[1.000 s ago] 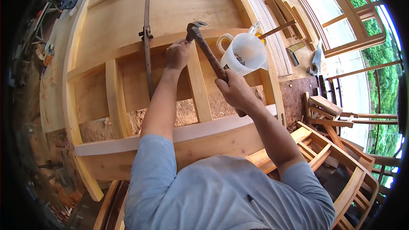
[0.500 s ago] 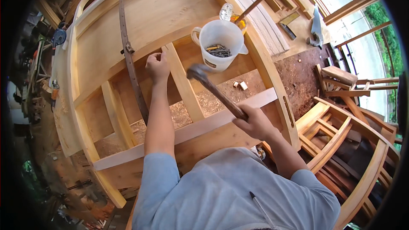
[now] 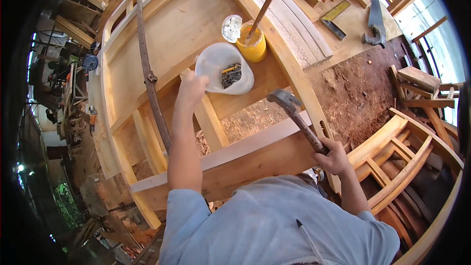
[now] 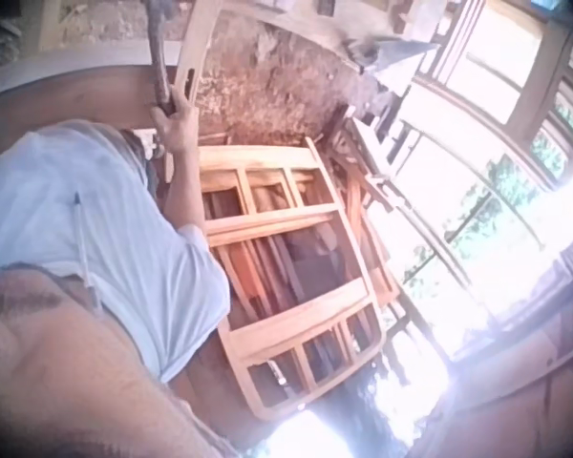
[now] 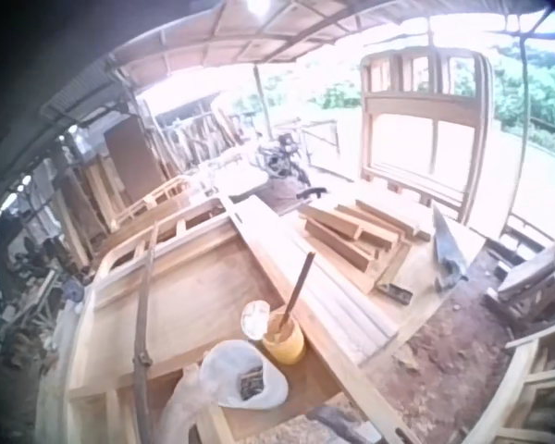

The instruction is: The person attaches a wooden piece to a large frame by first securing it with a long bar clamp and then hammering nails into the joint; they periodically take nails from a plastic container.

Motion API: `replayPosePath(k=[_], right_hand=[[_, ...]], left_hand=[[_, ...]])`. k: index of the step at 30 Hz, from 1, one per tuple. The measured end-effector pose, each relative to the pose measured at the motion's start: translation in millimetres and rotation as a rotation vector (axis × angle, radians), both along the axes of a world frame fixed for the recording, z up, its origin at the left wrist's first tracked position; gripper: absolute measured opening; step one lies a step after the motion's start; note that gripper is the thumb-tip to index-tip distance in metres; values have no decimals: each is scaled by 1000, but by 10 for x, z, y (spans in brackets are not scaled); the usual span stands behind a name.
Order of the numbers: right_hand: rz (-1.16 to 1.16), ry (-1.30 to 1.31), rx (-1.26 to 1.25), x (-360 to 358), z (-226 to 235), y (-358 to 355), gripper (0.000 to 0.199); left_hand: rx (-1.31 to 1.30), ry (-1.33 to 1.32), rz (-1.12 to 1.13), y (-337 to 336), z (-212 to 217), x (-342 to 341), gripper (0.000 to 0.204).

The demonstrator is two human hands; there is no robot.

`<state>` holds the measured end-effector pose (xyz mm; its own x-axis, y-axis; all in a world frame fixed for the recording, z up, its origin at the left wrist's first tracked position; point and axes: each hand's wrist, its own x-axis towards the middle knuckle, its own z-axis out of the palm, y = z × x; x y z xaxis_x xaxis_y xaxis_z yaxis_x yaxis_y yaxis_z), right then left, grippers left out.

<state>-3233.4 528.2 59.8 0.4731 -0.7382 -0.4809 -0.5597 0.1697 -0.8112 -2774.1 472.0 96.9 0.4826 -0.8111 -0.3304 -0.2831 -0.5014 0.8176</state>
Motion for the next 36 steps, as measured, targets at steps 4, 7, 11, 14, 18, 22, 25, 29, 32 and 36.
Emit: replayPosePath(k=[4,7,11,14,18,22,25,29,32,36], right_hand=[[-85,-125,52,-39,-125,-113,44],[-130,-75,157,-43,-161,-153,43],[-157,-127,152,-31,-162,-184,39],[-182,-154,160,-9,-146,-178,38],[-160,-92,115,13,-103,-182,54],[-173,-93,125,16,-73,-191,62],[-185,-89,118,11,-95,-202,62],[-174,-102,135,2,-150,-217,65],[-173,-136,93,1,-183,-248,62],[-145,-170,102,-4,-201,-287,57]], left_hand=[[-64,62,190,418,318,63,14],[-138,-14,385,592,822,300,15],[-213,-53,386,342,1348,779,19],[-222,-53,355,-245,1295,1156,16],[-105,-103,330,-1018,770,1369,13],[-55,-101,438,-1469,162,1273,17],[-143,59,614,-1604,-71,1313,22],[-125,142,526,-1270,-66,1547,37],[96,-426,428,-638,-152,1481,54],[283,-637,287,44,-588,862,86]])
